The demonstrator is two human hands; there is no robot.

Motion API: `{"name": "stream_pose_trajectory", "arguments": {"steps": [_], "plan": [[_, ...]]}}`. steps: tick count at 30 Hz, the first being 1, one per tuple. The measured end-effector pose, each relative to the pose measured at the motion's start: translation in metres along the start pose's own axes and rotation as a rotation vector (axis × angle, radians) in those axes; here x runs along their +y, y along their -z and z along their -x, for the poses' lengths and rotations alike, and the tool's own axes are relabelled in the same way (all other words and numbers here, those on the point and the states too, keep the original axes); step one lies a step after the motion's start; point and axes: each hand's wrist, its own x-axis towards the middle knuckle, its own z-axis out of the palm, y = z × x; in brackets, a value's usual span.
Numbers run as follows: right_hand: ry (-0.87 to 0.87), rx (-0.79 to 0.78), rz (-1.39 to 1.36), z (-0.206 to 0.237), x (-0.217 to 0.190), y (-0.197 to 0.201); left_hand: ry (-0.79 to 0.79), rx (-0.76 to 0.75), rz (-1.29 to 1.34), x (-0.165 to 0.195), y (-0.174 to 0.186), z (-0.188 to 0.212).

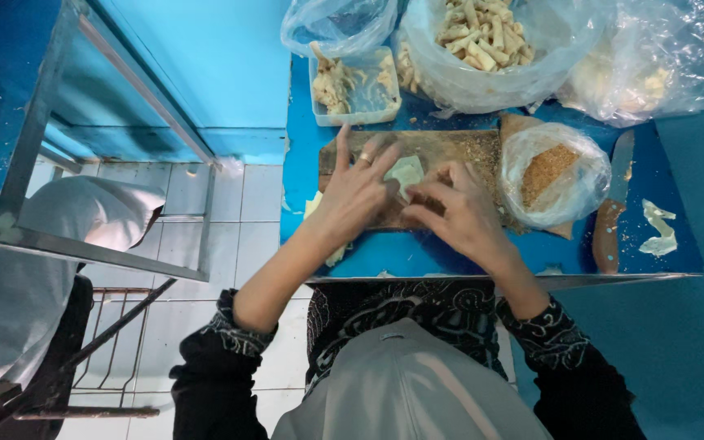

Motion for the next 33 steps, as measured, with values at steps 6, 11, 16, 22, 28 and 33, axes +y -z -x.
{"name": "stream_pose_trajectory", "arguments": {"steps": [6,11,16,22,28,33], "plan": [[-0.088,0.09,0.116,-0.008,0.014,-0.022,0.15,-0.07,0.323,-0.025,-0.009,-0.013],[-0.29,0.019,0.074,-0.021,0.03,-0.031,0.399,-0.173,0.359,-0.021,-0.02,-0.02],[-0.148,0.066,0.051,-0.014,0.023,-0.024,0.275,-0.023,0.431,-0.024,-0.014,-0.014],[-0.004,0.053,0.262,-0.008,0.014,-0.015,0.083,-0.053,0.357,-0.036,-0.002,-0.007],[-0.182,-0.001,0.196,-0.019,0.025,-0.021,0.245,-0.128,0.407,-0.035,-0.014,-0.018],[-0.284,-0.056,0.095,-0.025,0.029,-0.025,0.399,-0.134,0.397,-0.029,-0.028,-0.024]]}}
